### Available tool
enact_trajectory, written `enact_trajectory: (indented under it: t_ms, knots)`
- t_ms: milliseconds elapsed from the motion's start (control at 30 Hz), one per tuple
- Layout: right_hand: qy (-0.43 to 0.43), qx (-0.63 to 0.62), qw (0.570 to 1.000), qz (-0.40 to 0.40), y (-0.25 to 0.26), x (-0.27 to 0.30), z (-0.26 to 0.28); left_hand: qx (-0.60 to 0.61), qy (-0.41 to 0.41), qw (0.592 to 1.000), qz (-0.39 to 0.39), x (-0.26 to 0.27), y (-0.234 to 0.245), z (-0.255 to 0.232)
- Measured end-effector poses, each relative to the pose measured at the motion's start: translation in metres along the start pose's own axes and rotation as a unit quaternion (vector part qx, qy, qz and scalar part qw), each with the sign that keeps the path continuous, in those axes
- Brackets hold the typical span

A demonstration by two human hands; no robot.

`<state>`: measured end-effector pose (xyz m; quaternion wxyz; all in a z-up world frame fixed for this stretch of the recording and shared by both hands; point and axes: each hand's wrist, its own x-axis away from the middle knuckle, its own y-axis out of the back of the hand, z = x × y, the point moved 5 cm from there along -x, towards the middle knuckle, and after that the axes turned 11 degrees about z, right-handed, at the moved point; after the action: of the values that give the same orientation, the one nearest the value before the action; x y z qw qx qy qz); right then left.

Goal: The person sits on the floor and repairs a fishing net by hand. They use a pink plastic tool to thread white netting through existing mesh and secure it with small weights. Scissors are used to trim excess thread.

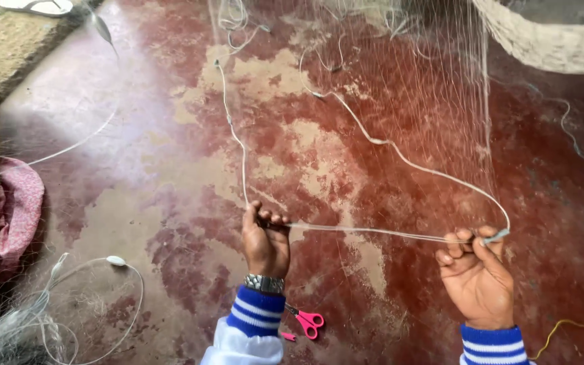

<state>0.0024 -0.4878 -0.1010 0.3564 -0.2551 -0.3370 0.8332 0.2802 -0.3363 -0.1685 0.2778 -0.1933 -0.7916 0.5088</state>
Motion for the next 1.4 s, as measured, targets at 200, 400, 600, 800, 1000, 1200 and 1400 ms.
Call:
enact_trajectory:
  t_ms: [200, 400, 600, 800, 1000, 1200, 1400]
  knots:
    - [0.018, 0.012, 0.999, -0.037, 0.016, 0.0, 0.011, -0.035, 0.045, 0.998, -0.035, 0.023, -0.005, -0.001]
    - [0.03, 0.034, 0.998, -0.042, 0.019, 0.005, 0.018, -0.025, 0.074, 0.997, 0.017, 0.022, -0.001, 0.0]
    - [0.033, 0.046, 0.998, -0.035, 0.014, 0.0, 0.028, -0.038, 0.1, 0.992, 0.074, 0.042, -0.023, -0.002]
    - [-0.2, 0.182, 0.962, 0.032, -0.01, 0.001, -0.074, -0.034, 0.197, 0.954, 0.221, 0.07, -0.05, 0.03]
    - [-0.141, -0.003, 0.983, 0.113, -0.098, -0.003, -0.098, -0.07, 0.204, 0.927, 0.307, 0.083, -0.058, 0.051]
    - [-0.077, -0.032, 0.989, 0.126, -0.106, 0.013, -0.084, -0.049, 0.238, 0.907, 0.344, 0.075, -0.075, 0.037]
    - [-0.043, -0.07, 0.988, 0.129, -0.092, 0.03, -0.046, 0.068, 0.12, 0.948, 0.286, 0.054, -0.087, -0.014]
